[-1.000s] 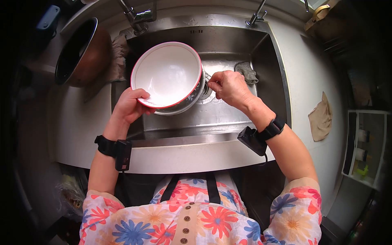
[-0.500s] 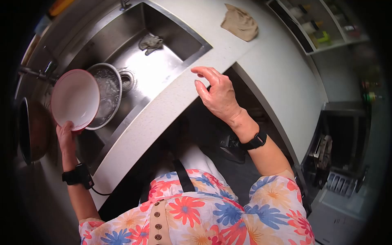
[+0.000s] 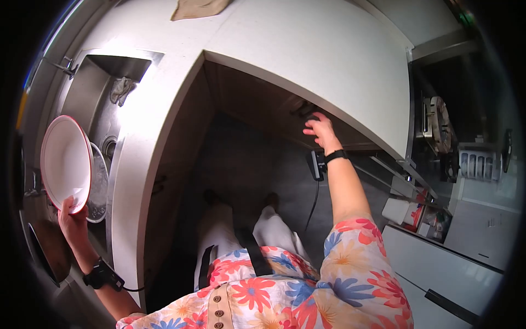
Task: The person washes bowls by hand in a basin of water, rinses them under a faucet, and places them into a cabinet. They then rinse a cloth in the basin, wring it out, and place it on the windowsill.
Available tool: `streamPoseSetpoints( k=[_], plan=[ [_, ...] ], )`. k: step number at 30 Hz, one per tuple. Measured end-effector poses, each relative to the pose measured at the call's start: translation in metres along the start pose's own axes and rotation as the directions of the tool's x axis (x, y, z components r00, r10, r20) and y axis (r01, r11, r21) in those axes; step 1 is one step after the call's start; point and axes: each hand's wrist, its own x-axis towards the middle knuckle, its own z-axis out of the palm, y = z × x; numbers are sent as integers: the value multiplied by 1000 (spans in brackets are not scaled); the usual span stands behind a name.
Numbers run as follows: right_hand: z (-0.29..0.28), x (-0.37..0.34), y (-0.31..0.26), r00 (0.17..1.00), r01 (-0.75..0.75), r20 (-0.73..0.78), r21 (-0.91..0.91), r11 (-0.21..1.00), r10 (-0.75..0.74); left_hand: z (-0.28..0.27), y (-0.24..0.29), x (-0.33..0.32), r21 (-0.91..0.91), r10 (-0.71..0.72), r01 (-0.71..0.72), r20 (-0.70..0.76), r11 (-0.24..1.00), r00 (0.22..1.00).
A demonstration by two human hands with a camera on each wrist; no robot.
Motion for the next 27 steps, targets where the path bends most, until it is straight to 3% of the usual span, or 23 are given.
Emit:
streamPoseSetpoints(
  k=[2, 4, 5, 6, 8, 11, 13, 16, 17, 19, 21, 22, 23, 24, 25, 26, 27],
  plan=[
    [19, 8, -6, 998, -4, 63, 85, 996, -1, 32, 1, -8, 14, -13, 13, 0, 1000, 1000],
    [40, 5, -16, 993, 56, 105, 18, 998, -57, 65, -6, -15, -8, -44, 44, 57, 999, 997],
    [51, 18, -8, 979, 176, 86, 90, 980, -183, 91, -9, -19, 2, -69, 69, 74, 998, 995],
    [60, 31, 1, 951, 294, 55, 157, 943, -306, 110, -12, -22, 24, -132, 130, 217, 991, 967],
    [68, 5, 19, 933, 312, 122, 195, 930, -338, 166, -24, -49, -39, -112, 124, 236, 991, 965],
    [76, -39, 91, 872, 484, 83, 17, 875, -483, 188, -74, -54, 186, -326, 269, 480, 945, 814],
    [68, -85, 109, 826, 534, -25, -288, 795, -564, 224, -95, -55, 333, -449, 305, 570, 892, 689],
    [49, -136, 142, 875, 444, -91, -242, 863, -476, 291, -125, -58, 500, -557, 267, 627, 824, 545],
    [45, -153, 160, 815, 507, -173, -248, 825, -553, 303, -132, -61, 531, -572, 240, 648, 813, 503],
    [38, -173, 187, 822, 435, -280, -253, 864, -496, 333, -155, -59, 561, -582, 198, 674, 804, 454],
    [43, -170, 239, 856, 391, -333, -85, 916, -396, 371, -184, -44, 568, -586, 178, 699, 803, 410],
    [34, -190, 234, 917, 308, -321, 191, 932, -238, 382, -185, -51, 560, -574, 164, 714, 812, 401],
    [34, -191, 264, 972, 172, -234, 757, 631, 15, 397, -183, -55, 573, -568, 129, 710, 810, 416],
    [30, -183, 285, 973, 135, -178, 954, 268, 144, 416, -181, -57, 603, -575, 75, 705, 794, 414],
    [16, -189, 272, 941, 86, -334, 364, 927, 44, 433, -178, -57, 608, -565, 65, 685, 791, 459],
    [8, -183, 283, 946, 286, -319, 733, 618, -60, 444, -178, -59, 592, -544, 76, 673, 802, 501],
    [5, -181, 293, 920, 381, -360, 914, 138, -158, 449, -174, -56, 570, -529, 86, 682, 817, 505]
  ],
)
